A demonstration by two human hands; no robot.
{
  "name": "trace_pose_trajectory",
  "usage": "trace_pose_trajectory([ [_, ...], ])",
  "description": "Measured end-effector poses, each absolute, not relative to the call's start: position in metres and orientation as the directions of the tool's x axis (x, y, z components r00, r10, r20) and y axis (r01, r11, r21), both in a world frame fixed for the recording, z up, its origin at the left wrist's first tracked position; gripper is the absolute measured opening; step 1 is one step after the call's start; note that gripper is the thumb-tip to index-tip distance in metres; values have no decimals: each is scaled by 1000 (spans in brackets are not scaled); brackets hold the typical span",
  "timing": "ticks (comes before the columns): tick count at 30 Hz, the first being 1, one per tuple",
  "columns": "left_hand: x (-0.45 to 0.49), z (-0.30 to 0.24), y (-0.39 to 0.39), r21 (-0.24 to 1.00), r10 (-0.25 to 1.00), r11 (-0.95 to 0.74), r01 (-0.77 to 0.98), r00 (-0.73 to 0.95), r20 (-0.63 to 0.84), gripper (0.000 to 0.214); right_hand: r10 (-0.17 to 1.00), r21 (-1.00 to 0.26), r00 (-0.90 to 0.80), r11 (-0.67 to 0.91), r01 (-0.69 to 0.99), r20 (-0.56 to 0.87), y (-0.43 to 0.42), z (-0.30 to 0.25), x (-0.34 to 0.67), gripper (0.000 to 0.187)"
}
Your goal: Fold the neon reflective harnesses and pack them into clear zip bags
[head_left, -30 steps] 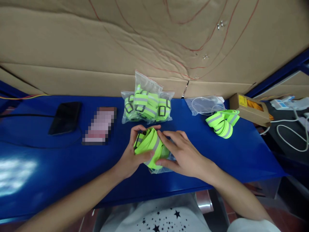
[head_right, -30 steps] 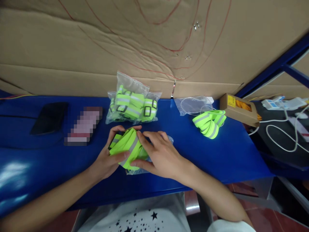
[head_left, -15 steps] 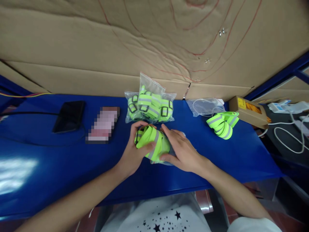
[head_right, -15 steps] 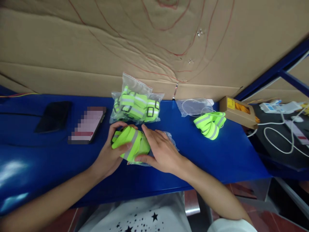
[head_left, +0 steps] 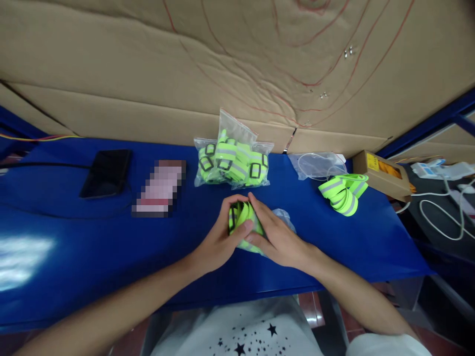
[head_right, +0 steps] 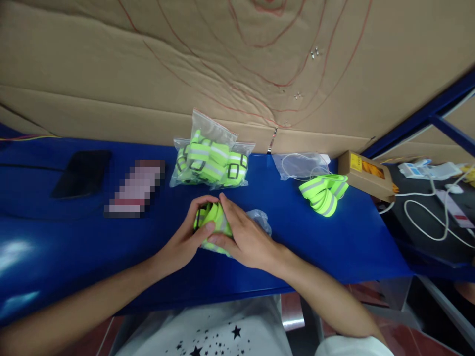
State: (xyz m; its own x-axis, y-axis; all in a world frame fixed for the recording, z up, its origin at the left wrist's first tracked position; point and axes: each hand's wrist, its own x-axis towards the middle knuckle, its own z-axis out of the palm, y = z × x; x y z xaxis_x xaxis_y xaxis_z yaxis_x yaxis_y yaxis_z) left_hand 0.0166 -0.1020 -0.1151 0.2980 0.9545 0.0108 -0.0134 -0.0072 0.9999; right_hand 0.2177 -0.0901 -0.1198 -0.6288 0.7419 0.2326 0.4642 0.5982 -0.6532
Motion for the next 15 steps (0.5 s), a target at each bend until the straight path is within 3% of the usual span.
trace_pose_trajectory([
  [2,14,-114,-107,994,890,43,-99,455,7,59,715,-698,-657,596,397,237,-89,-116,222,96],
  [4,11,-113,-112,985,812,108,-136,583,-8,88,687,-744,-689,581,331,231,-88,-111,227,95],
  [6,9,-112,-115,990,785,94,-105,619,-9,106,679,-776,-698,559,290,228,-87,-107,230,92],
  [9,10,-113,-112,1000,847,3,-12,532,4,91,738,-797,-626,525,298,252,-84,-104,232,80],
  [12,11,-116,-102,998,921,29,50,388,-46,81,808,-794,-496,513,327,317,-83,-98,233,61],
  [15,9,-118,-95,984,967,19,179,248,-64,73,755,-743,-589,565,359,289,-86,-91,234,71],
])
